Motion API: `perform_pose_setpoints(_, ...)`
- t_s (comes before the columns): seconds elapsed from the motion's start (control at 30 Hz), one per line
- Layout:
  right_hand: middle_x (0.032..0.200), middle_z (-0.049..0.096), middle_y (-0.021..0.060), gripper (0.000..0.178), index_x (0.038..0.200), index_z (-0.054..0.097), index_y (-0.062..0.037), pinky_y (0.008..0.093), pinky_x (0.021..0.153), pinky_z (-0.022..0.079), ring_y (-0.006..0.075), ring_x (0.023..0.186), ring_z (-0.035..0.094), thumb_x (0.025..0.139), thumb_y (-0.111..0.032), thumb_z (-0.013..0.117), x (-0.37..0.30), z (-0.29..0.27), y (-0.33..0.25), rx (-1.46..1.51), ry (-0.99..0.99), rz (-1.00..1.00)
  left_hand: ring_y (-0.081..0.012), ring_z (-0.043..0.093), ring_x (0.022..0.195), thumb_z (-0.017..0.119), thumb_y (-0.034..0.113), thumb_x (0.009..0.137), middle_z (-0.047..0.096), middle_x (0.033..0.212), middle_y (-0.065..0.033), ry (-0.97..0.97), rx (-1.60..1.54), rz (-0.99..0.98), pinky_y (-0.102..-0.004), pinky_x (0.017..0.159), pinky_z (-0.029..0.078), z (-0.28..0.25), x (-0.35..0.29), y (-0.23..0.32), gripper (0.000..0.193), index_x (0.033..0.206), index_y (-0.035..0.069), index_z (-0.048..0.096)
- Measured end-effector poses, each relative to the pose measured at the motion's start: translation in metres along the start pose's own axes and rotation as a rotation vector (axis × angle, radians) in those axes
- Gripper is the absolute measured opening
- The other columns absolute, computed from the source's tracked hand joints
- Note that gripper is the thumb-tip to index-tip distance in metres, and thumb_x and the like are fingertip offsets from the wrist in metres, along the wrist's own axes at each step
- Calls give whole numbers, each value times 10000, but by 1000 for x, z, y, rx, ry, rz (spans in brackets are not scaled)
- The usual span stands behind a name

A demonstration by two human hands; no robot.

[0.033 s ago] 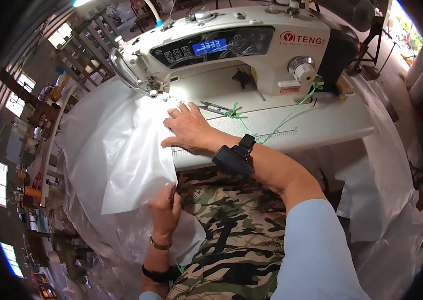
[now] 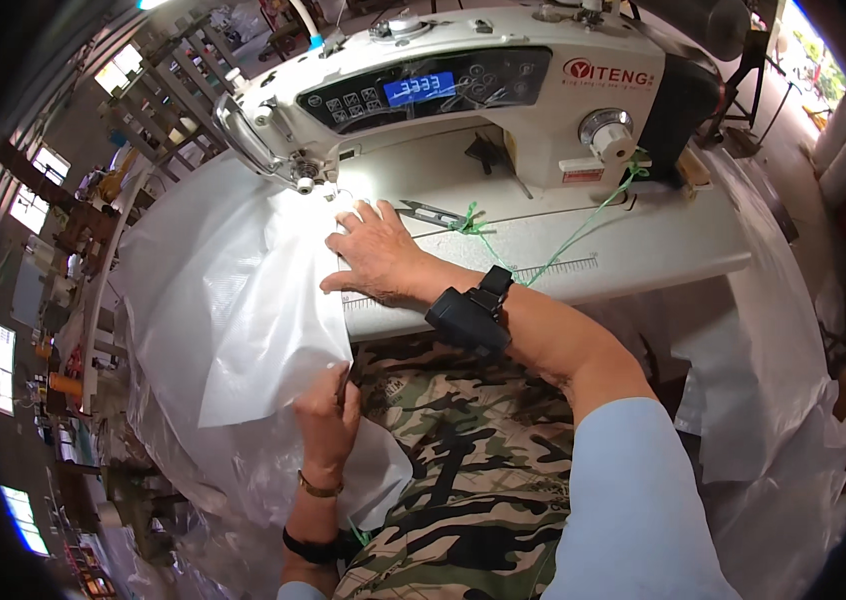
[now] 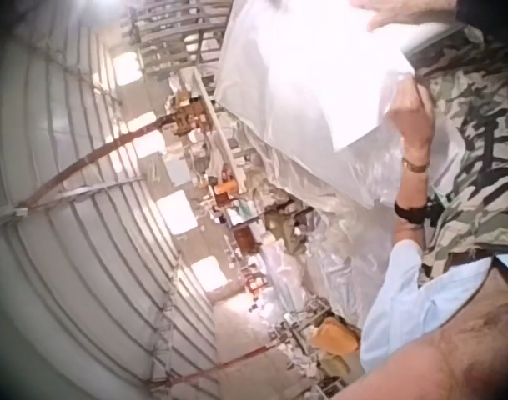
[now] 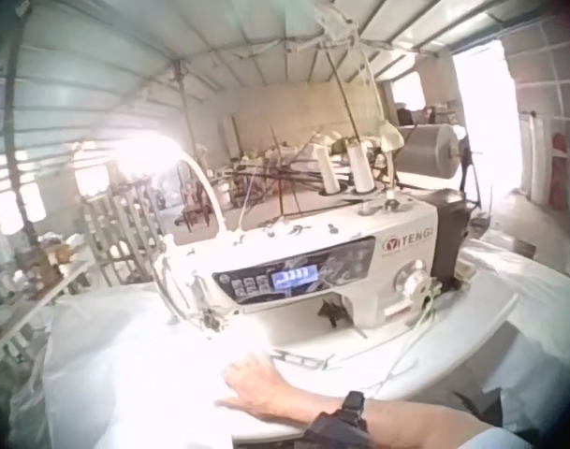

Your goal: Sewing large white plastic sheets using an industrial sewing machine.

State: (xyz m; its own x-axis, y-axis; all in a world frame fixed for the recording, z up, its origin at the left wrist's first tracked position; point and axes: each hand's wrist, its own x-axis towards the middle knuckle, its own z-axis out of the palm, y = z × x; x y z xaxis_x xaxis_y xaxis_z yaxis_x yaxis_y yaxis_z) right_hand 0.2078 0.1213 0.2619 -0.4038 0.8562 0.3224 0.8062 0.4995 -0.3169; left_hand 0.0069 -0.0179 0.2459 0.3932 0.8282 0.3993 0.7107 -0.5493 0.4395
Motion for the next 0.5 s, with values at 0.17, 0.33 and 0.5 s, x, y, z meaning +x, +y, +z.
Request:
perform_pose_setpoints(0.17, 1371, 487, 228, 760, 1329, 573, -58, 541, 1125, 234, 392, 1344, 362, 849, -647, 587, 6, 5, 1, -76, 3, 7, -341, 612, 657, 619, 34, 826, 600, 794, -153, 56, 37, 27, -414, 560, 466, -4, 30, -9, 204, 1027, 12, 650)
perform_pose_setpoints(0.33, 1407, 461, 246, 782, 1367, 544, -52, 552, 1151, 195, 415, 1385, 324, 861, -647, 567, 6, 4, 1, -62, -33, 33, -385, 607, 712, 586, -2, 844, 599, 806, -204, 10, 53, 35, -470, 634, 475, -6, 67, -14, 121, 958, -27, 622)
perform_pose_setpoints(0.5, 1401, 472, 241, 670, 1365, 545, -48, 543, 1156, 190, 409, 1389, 326, 921, -550, 539, 6, 7, 1, -16, 11, 42, -394, 607, 670, 608, 18, 827, 610, 758, -213, 11, 89, 39, -445, 632, 481, 4, 104, -31, 111, 923, -24, 645)
